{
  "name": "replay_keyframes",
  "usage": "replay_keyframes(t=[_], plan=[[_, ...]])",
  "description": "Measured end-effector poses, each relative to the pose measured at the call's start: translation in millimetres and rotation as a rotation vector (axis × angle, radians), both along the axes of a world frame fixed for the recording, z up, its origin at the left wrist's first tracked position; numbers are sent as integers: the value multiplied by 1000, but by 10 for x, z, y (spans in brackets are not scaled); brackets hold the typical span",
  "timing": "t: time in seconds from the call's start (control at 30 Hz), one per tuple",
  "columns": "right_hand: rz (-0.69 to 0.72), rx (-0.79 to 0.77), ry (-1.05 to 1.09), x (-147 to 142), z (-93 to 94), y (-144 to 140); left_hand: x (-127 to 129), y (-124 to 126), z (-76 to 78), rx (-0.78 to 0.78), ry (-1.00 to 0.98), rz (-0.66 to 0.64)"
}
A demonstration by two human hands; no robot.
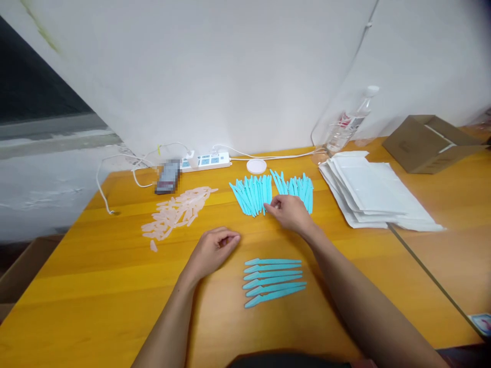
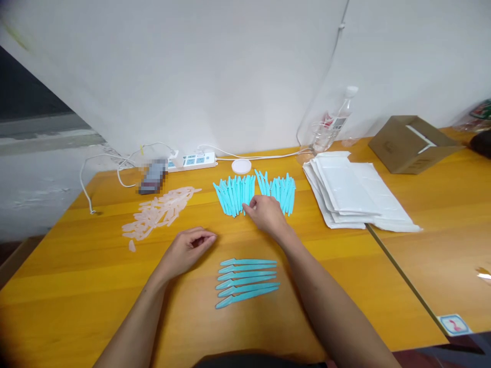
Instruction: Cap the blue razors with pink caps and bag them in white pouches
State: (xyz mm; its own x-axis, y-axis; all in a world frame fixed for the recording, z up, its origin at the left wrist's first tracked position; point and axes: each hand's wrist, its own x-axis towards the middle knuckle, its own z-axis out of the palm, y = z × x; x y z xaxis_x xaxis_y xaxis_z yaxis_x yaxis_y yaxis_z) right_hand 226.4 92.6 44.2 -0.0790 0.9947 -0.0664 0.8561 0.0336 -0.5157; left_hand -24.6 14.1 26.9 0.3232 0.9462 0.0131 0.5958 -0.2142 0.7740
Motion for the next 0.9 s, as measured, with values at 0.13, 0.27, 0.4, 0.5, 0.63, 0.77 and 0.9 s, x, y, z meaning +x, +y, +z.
replay_keyframes(t=[0.13,0.27,0.4,0.5,0.63,0.77,0.9], plan=[[26,34,-117,-373,-25,239,-36,28,-91,1,1,24],[70,-3,-197,-644,-65,346,-59,21,-91,2,-25,46],[91,-34,-196,-679,-104,411,-189,64,-53,26,-46,95],[101,-48,-186,-641,-115,432,-393,163,-48,92,30,229],[93,-29,-182,-625,-125,401,-665,370,-58,231,281,474],[80,-14,-181,-659,-132,362,-745,583,-68,287,408,510],[61,-7,-180,-640,-92,330,-597,671,-89,331,456,482]])
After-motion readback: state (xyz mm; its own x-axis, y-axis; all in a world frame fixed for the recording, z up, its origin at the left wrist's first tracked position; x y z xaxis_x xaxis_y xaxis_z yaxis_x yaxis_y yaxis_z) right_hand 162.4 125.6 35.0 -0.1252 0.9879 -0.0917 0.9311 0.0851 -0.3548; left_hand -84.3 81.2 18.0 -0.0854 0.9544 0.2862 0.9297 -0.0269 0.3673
